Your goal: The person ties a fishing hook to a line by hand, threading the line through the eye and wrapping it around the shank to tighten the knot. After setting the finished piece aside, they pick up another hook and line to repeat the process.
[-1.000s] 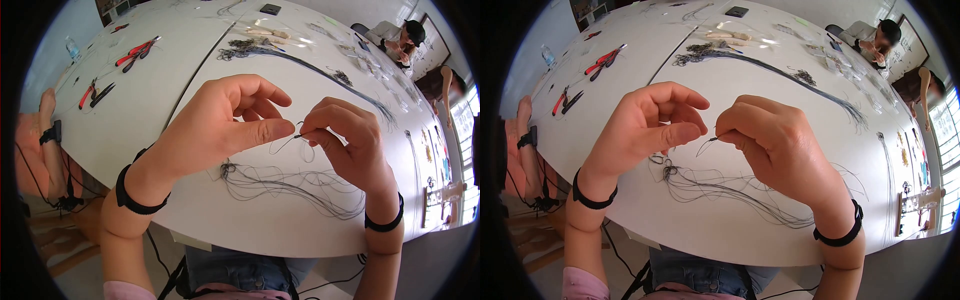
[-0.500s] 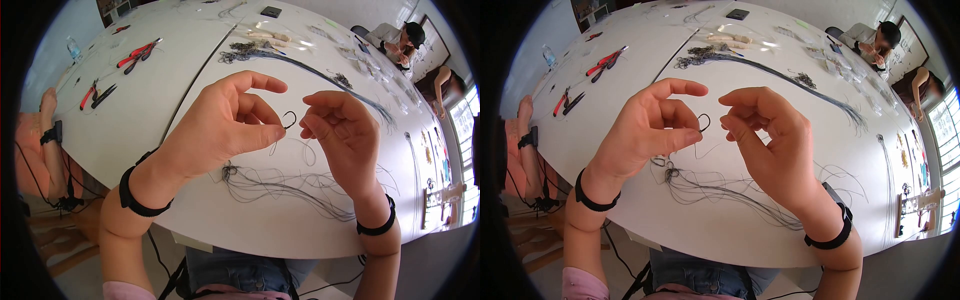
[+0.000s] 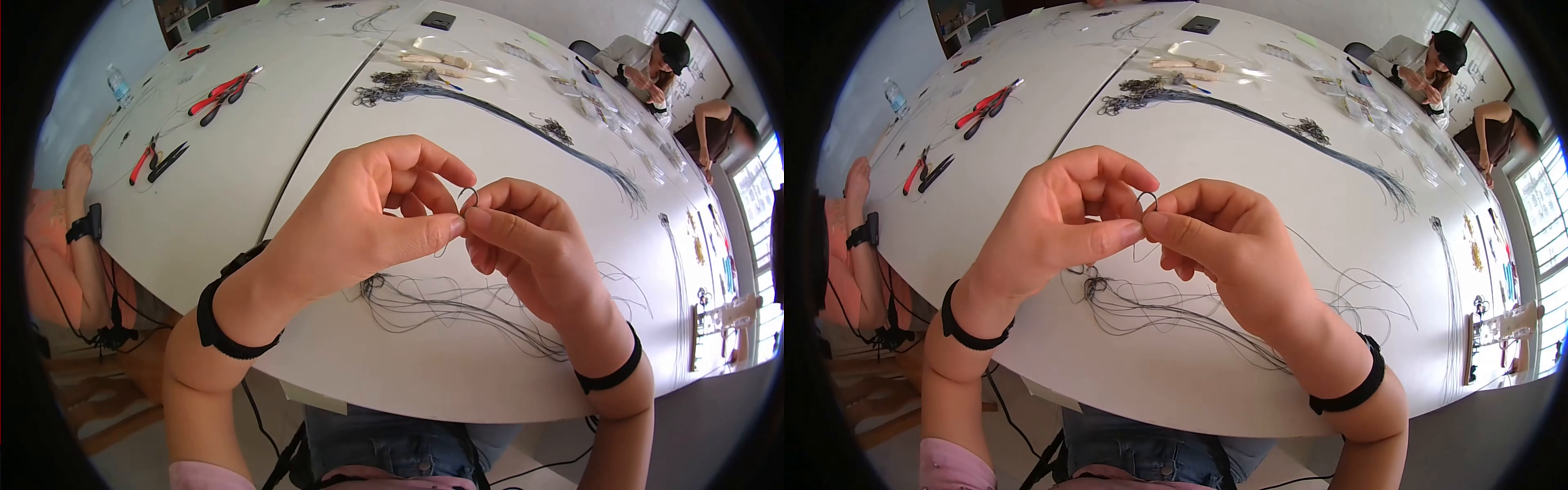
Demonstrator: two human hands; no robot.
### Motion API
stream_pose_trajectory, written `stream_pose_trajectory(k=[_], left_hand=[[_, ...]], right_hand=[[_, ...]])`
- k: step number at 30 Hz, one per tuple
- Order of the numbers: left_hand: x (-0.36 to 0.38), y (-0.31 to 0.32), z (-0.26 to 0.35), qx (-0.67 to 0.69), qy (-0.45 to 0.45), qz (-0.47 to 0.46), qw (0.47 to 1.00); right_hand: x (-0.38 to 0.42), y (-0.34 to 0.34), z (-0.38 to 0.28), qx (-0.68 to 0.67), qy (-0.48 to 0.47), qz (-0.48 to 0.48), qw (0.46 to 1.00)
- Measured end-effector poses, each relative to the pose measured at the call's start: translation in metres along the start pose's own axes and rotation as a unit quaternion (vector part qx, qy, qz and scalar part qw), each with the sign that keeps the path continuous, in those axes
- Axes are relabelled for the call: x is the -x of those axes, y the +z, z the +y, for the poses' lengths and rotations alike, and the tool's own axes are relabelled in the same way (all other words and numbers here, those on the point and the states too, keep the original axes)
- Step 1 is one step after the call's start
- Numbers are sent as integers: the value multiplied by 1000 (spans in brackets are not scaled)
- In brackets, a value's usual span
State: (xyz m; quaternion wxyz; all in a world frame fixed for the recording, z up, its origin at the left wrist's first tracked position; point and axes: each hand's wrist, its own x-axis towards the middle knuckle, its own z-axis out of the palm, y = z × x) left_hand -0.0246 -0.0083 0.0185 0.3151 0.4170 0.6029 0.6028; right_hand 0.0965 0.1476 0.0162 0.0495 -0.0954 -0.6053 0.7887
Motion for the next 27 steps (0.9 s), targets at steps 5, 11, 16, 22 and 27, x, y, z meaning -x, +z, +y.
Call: stream_pose_trajectory(k=[5, 11, 16, 22, 27], left_hand=[[2, 0, 3, 20, 3, -18, 1000], [2, 1, 2, 16, -29, 4, 999], [0, 1, 1, 24, -38, 2, 999], [0, 0, 1, 40, -52, -11, 998], [0, 0, 1, 26, -52, -11, 998]], right_hand=[[-3, -2, -1, -53, 13, -14, 998], [-6, -9, 1, -69, 24, -37, 997], [-7, -11, 2, -66, 16, -42, 997], [-7, -10, 2, -52, 15, -28, 998], [-6, -10, 2, -51, 11, -34, 998]])
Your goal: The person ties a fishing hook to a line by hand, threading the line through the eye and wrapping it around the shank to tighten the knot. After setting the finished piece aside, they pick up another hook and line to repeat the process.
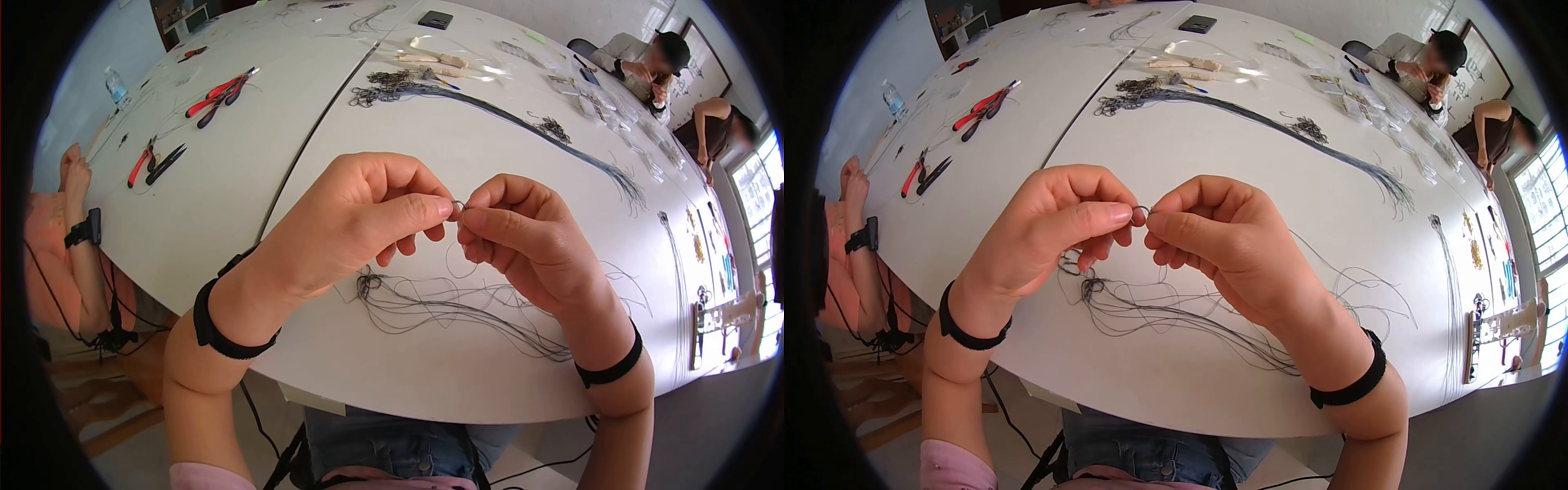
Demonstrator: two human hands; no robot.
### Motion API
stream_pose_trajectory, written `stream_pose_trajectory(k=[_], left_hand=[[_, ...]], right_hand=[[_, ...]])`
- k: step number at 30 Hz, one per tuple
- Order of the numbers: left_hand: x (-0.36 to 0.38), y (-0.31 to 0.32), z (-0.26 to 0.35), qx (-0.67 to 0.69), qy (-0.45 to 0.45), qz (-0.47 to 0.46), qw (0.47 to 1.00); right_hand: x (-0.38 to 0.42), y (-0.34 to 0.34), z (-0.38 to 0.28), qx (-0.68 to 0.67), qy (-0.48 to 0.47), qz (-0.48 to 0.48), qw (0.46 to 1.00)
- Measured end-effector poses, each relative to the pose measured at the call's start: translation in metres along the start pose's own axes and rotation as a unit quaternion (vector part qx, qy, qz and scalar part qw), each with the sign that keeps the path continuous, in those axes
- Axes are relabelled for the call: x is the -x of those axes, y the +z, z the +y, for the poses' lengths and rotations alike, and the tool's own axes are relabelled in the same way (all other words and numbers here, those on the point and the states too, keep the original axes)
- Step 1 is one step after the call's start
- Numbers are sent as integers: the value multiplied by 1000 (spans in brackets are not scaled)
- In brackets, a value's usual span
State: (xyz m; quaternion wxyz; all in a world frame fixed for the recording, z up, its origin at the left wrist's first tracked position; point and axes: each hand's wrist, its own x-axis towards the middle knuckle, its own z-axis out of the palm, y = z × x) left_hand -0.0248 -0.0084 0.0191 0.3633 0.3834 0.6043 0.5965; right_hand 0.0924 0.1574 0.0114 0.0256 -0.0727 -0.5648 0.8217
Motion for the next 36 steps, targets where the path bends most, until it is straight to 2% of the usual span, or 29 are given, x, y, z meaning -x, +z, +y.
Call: stream_pose_trajectory(k=[7, 12, 15, 21, 26, 29, 33, 35, 36], left_hand=[[-1, 0, -2, -22, 16, 20, 999], [-1, -1, -1, -39, 37, 53, 997], [-1, -2, -2, -15, 48, 59, 997], [0, 0, -1, -36, 31, 41, 998], [1, 0, -4, -49, 96, 90, 990], [1, 1, -6, -64, 121, 82, 987], [3, 2, -4, -70, 108, 66, 990], [1, 3, -8, -91, 178, 71, 977], [2, 4, -7, -91, 179, 71, 977]], right_hand=[[1, 3, -3, 66, 5, 5, 998], [2, 9, -3, 128, -44, 47, 990], [2, 3, -6, 155, -39, 32, 987], [3, 5, -9, 137, -54, 38, 988], [3, 8, -8, 111, -62, 24, 992], [6, 10, -14, 136, -48, 23, 989], [7, 9, -14, 170, -59, 39, 983], [8, 10, -17, 194, -58, 45, 978], [9, 11, -18, 217, -57, 51, 973]])
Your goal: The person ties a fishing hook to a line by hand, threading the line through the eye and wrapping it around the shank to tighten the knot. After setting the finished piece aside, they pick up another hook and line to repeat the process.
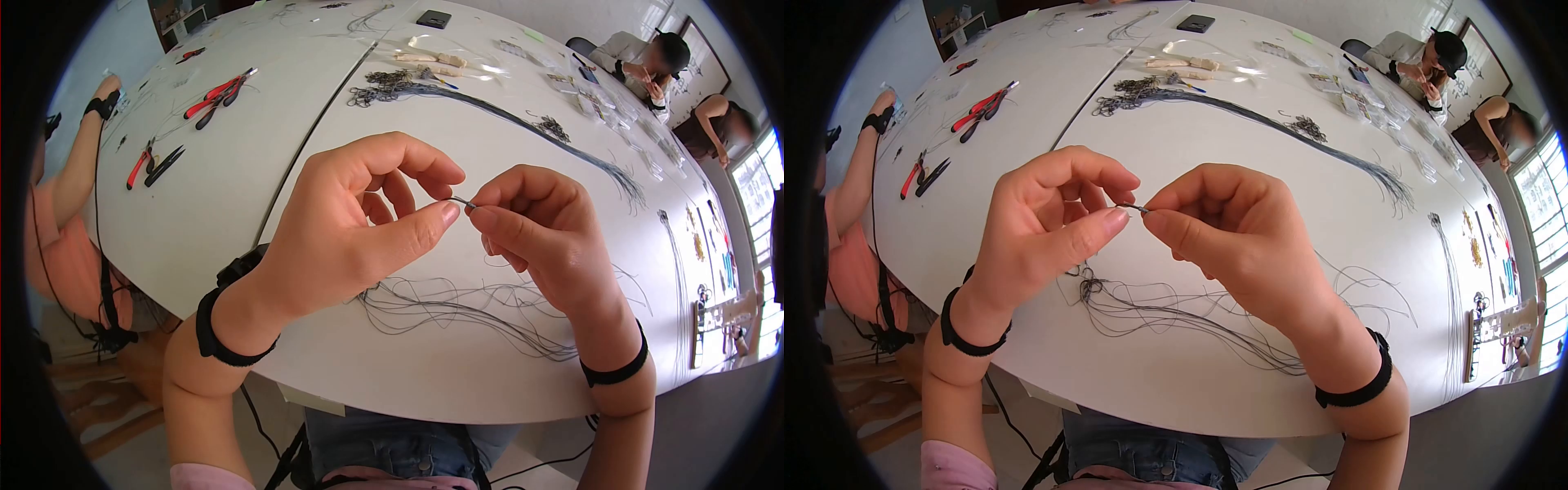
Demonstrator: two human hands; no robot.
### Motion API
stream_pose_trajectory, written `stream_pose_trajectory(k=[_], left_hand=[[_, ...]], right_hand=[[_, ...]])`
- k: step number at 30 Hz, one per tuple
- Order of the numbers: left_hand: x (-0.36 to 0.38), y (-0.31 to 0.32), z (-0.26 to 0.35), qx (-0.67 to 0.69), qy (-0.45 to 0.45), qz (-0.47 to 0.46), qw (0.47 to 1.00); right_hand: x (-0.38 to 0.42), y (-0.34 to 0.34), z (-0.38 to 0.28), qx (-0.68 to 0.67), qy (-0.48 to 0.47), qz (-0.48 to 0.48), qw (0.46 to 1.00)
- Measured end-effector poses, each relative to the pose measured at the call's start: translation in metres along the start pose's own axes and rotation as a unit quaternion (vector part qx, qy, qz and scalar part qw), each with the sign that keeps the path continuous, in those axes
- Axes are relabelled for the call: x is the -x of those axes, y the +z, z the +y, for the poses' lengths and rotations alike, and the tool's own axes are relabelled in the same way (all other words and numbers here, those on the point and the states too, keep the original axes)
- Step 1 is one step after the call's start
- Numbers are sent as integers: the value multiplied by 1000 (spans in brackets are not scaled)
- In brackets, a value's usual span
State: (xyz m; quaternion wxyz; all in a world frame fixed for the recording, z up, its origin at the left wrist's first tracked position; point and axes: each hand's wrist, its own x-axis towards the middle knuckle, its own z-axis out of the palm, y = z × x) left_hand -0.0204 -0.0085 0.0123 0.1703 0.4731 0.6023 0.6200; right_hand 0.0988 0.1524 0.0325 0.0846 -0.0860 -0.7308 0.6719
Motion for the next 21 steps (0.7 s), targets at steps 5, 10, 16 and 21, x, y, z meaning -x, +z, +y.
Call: stream_pose_trajectory(k=[5, 10, 16, 21], left_hand=[[3, 1, 0, -103, 105, -13, 989], [3, 1, 3, -114, 150, 2, 982], [5, 1, 6, -137, 192, 7, 972], [7, 1, 9, -155, 204, 7, 966]], right_hand=[[3, 4, 1, 35, -51, 6, 998], [4, 0, -2, 71, -75, 2, 995], [3, -7, -4, -68, -45, -45, 996], [2, -11, 0, -175, 13, -96, 980]])
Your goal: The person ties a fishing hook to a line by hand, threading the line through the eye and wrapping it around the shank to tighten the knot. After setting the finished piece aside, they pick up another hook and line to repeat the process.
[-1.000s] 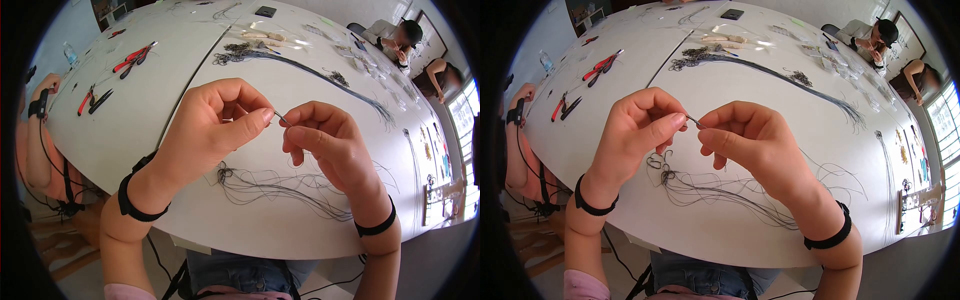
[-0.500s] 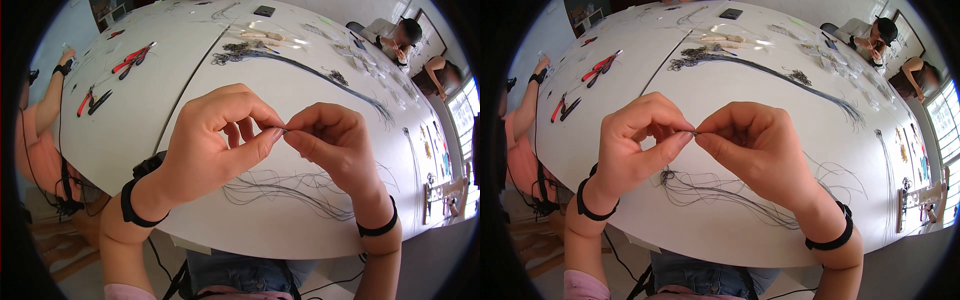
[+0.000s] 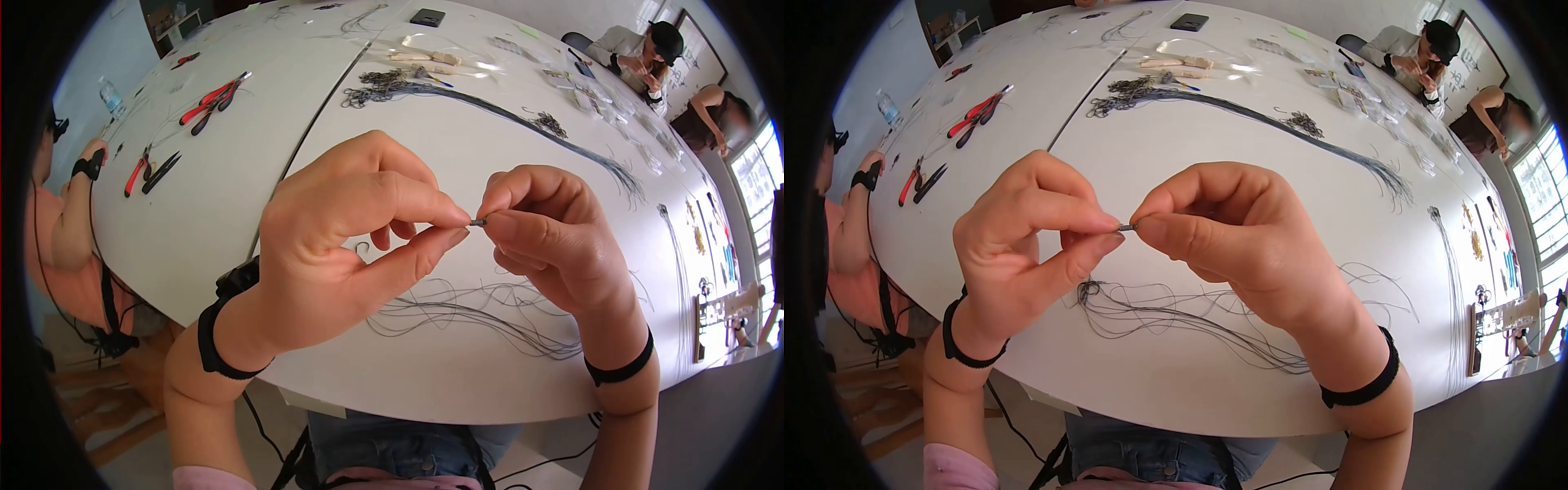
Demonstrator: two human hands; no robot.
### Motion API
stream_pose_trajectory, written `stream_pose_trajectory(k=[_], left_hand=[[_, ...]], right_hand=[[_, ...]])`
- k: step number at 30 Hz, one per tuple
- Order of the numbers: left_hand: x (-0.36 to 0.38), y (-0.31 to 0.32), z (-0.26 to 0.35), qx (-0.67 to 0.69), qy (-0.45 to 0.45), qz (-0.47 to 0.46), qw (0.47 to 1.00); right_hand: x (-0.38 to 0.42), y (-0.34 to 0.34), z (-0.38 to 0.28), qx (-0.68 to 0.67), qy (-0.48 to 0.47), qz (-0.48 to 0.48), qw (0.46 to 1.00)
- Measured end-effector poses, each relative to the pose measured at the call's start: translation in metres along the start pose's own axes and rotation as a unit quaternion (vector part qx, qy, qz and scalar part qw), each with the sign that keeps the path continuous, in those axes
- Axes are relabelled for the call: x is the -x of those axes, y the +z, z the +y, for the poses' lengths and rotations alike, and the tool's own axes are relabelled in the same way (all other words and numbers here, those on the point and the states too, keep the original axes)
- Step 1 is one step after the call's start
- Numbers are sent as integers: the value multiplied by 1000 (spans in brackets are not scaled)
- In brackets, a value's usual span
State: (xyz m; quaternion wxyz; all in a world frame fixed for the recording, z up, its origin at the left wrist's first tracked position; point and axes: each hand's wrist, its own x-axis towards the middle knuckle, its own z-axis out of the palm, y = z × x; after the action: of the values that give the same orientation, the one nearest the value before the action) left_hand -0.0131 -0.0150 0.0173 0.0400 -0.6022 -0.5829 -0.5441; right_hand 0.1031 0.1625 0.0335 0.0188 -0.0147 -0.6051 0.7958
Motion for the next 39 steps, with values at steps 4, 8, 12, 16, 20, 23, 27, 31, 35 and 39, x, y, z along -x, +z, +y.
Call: stream_pose_trajectory(k=[4, 8, 12, 16, 20, 23, 27, 31, 35, 39], left_hand=[[1, 2, 1, -2, 4, 6, 1000], [0, 1, 1, -13, 13, 1, 1000], [-1, 3, 0, -22, 22, 5, 999], [-1, 4, -1, -43, 31, 20, 998], [-1, 4, 0, -62, 27, 29, 997], [0, 5, -1, -68, 29, 36, 997], [0, 8, -1, -82, 52, 46, 994], [1, 9, 1, -104, 63, 51, 991], [1, 9, 2, -98, 58, 55, 992], [1, 6, 3, -80, 41, 53, 995]], right_hand=[[-1, 2, 3, 2, -11, 9, 1000], [-2, 0, 3, 5, -12, 16, 1000], [-1, 2, 1, 21, 2, 24, 999], [-1, 1, 0, 28, 7, 25, 999], [-1, 5, -1, 47, 18, 37, 998], [-1, 7, 0, 64, 14, 49, 997], [-2, 6, 4, 90, 3, 59, 994], [-2, 5, 6, 135, -18, 58, 989], [-1, 6, 6, 128, -26, 54, 990], [-1, 7, 6, 98, -27, 60, 993]])
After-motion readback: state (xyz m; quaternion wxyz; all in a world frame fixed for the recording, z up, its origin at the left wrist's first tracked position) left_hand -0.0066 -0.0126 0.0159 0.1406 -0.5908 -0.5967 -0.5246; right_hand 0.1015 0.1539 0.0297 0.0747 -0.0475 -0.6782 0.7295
